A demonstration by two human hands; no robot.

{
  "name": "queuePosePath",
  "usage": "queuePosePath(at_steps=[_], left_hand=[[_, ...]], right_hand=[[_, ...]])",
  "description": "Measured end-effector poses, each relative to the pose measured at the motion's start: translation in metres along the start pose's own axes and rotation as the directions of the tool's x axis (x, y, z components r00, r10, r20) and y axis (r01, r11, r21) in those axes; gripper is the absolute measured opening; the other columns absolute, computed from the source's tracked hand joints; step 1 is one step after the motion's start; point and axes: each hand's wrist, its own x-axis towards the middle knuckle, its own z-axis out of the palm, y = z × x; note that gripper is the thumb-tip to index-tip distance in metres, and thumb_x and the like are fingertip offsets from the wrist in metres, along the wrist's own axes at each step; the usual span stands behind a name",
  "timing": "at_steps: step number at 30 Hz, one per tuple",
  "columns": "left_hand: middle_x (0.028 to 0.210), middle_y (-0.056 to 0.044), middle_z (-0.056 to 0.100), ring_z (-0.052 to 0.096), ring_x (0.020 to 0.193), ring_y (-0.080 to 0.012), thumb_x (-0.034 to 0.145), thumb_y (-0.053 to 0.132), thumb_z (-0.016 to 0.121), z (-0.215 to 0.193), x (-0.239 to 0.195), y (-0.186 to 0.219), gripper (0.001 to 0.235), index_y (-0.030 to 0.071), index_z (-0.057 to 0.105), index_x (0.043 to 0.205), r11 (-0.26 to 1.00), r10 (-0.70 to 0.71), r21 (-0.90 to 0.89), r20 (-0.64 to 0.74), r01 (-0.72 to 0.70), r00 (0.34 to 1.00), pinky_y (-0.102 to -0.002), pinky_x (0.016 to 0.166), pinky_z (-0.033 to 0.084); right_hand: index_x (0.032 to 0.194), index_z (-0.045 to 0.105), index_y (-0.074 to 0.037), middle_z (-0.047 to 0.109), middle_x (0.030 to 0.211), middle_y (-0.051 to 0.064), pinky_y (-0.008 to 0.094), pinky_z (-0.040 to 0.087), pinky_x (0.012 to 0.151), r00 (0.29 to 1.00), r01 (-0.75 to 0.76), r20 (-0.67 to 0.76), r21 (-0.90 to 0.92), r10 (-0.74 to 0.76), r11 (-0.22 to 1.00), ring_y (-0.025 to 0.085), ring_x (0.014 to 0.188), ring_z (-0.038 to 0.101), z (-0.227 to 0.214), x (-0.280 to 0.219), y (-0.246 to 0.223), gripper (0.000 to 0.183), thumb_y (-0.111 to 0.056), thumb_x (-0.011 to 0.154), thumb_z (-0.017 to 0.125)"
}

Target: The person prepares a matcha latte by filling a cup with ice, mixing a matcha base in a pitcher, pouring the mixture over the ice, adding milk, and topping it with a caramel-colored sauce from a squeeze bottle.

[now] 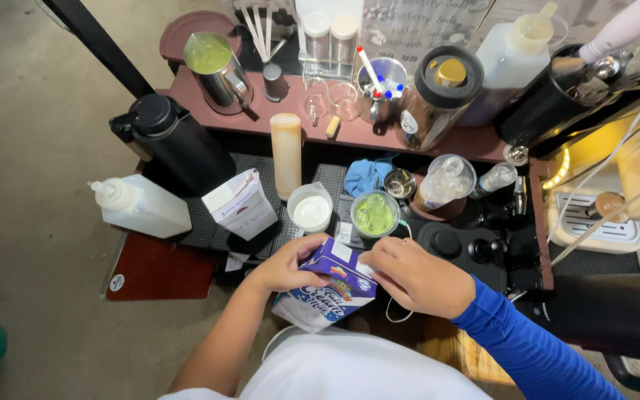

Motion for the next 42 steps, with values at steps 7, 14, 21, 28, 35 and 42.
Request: queuePosePath(at_steps=[7, 14, 21, 28, 35, 42], left_hand=[[0.098, 0.0, 0.072, 0.066, 0.092, -0.0073, 0.068, 0.015, 0.092, 0.018, 0.008, -0.005, 0.049, 0.003, 0.067, 0.109, 0.98, 0.0, 0.195, -0.23, 0.046, 0.973, -0.028, 0.084, 0.057], [0.084, -0.001, 0.074, 0.067, 0.077, -0.0065, 0.063, 0.026, 0.097, 0.029, 0.022, 0.031, 0.046, 0.007, 0.071, 0.097, 0.839, 0.127, 0.53, -0.406, 0.12, 0.905, -0.026, 0.074, 0.056], [0.086, -0.004, 0.076, 0.07, 0.078, -0.0084, 0.063, 0.03, 0.097, 0.032, 0.03, 0.043, 0.053, 0.006, 0.07, 0.101, 0.807, 0.171, 0.557, -0.536, 0.195, 0.827, -0.028, 0.073, 0.058], [0.085, -0.006, 0.076, 0.075, 0.073, -0.0159, 0.064, 0.039, 0.094, 0.037, 0.037, 0.062, 0.055, 0.01, 0.071, 0.104, 0.716, 0.108, 0.601, -0.598, 0.355, 0.794, -0.03, 0.071, 0.058], [0.082, -0.006, 0.076, 0.075, 0.072, -0.0193, 0.065, 0.042, 0.093, 0.035, 0.045, 0.073, 0.053, 0.009, 0.071, 0.1, 0.647, 0.122, 0.678, -0.542, 0.348, 0.831, -0.032, 0.069, 0.058], [0.077, -0.012, 0.073, 0.072, 0.07, -0.0295, 0.062, 0.05, 0.09, 0.031, 0.052, 0.077, 0.058, 0.007, 0.067, 0.093, 0.486, 0.004, 0.75, -0.516, 0.45, 0.856, -0.039, 0.066, 0.056]], right_hand=[[0.106, 0.063, -0.004, 0.066, 0.096, 0.011, 0.04, 0.053, 0.076, 0.92, -0.38, -0.087, 0.052, 0.383, 0.924, 0.03, 0.087, 0.066, 0.007, 0.024, 0.002, 0.037, -0.034, 0.088, 0.073], [0.105, 0.07, -0.007, 0.067, 0.095, 0.011, 0.041, 0.052, 0.072, 0.977, 0.055, -0.207, -0.027, -0.059, 0.998, 0.032, 0.083, 0.065, -0.001, 0.016, 0.038, 0.017, -0.015, 0.09, 0.071], [0.115, 0.066, -0.008, 0.065, 0.092, 0.012, 0.039, 0.055, 0.072, 0.949, -0.178, -0.226, 0.198, 0.222, 0.964, 0.031, 0.081, 0.067, 0.048, -0.049, 0.072, 0.031, -0.017, 0.086, 0.073], [0.141, 0.055, -0.014, 0.063, 0.083, 0.016, 0.044, 0.054, 0.072, 0.906, -0.422, 0.019, 0.008, 0.422, 0.907, 0.035, 0.078, 0.066, 0.146, -0.092, 0.109, 0.059, -0.018, 0.084, 0.071], [0.145, 0.049, -0.011, 0.068, 0.093, 0.018, 0.044, 0.056, 0.074, 0.898, -0.429, -0.056, 0.108, 0.436, 0.897, 0.036, 0.081, 0.068, 0.162, -0.093, 0.113, 0.067, -0.018, 0.083, 0.072], [0.147, 0.046, -0.008, 0.071, 0.103, 0.021, 0.043, 0.056, 0.075, 0.859, -0.493, -0.066, 0.16, 0.508, 0.855, 0.037, 0.086, 0.07, 0.14, -0.094, 0.11, 0.069, -0.021, 0.084, 0.072]])
